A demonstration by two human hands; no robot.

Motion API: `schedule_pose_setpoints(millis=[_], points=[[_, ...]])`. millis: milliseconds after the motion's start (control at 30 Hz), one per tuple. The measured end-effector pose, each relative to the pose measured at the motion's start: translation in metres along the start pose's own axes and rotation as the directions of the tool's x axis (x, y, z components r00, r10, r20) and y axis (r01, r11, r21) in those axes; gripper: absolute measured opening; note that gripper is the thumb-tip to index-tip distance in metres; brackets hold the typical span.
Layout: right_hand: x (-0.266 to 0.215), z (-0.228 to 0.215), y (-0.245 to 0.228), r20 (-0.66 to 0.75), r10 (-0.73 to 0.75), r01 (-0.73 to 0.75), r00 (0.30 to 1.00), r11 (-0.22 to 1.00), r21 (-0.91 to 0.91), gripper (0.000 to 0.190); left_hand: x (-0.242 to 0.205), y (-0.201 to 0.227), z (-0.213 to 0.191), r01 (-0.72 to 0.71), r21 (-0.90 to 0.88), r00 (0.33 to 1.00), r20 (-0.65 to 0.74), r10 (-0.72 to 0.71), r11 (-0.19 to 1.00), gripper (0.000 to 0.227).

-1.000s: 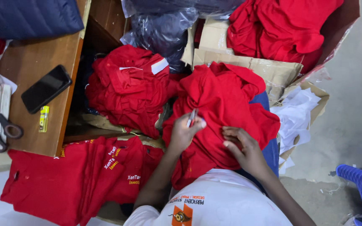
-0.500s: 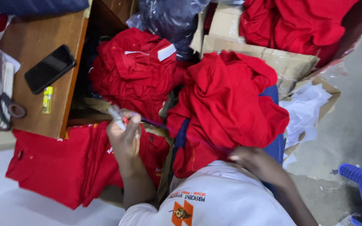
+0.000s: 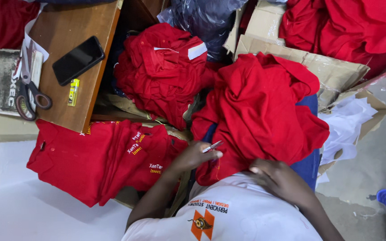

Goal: The person sits on the floor surrounded by red shirts and uses a small tool to trim loose threads from the embroidered logo on the chest of a shirt. They repeatedly pick up shirts from a pile, hold them steady, and carefully remove excess fabric threads.

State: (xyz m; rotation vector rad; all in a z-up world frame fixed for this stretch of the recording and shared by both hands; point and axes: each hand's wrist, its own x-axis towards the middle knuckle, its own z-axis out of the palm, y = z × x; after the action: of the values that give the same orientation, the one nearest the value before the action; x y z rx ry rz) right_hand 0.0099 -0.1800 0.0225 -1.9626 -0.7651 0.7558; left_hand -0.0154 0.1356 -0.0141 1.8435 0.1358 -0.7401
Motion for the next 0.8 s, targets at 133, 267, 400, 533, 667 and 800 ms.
schedule_pose_setpoints(millis=[133,267,400,533,667,800], points=[[0.015,0.02,0.024,0.048,0.035,-0.026,0.998,0.982,-0.19,0.013,0.014,-0.02,0.022,0.06,0.126,0.986,-0.16,-0.039,0.99,0.036],[0.018,0.012,0.014,0.037,-0.022,0.027,0.999,0.989,-0.149,0.022,0.001,-0.004,0.01,0.012,-0.074,0.995,-0.102,-0.019,0.997,0.02],[0.022,0.015,0.005,-0.017,-0.004,0.005,1.0,0.999,0.042,0.04,-0.021,0.027,-0.006,-0.078,-0.135,0.99,-0.123,0.062,0.988,0.017],[0.034,0.02,-0.003,-0.052,-0.124,0.129,0.991,0.987,0.097,0.042,-0.03,0.037,-0.009,-0.152,-0.197,0.987,-0.071,0.141,0.969,0.016],[0.058,0.012,-0.031,-0.253,-0.334,0.389,0.908,0.895,0.216,0.036,-0.023,0.051,0.01,-0.476,-0.215,0.878,-0.055,0.476,0.853,0.013],[0.075,0.055,0.031,-0.101,-0.231,0.249,0.968,0.811,0.53,0.031,-0.019,0.092,0.02,-0.634,-0.108,0.773,-0.093,0.627,0.766,0.01]])
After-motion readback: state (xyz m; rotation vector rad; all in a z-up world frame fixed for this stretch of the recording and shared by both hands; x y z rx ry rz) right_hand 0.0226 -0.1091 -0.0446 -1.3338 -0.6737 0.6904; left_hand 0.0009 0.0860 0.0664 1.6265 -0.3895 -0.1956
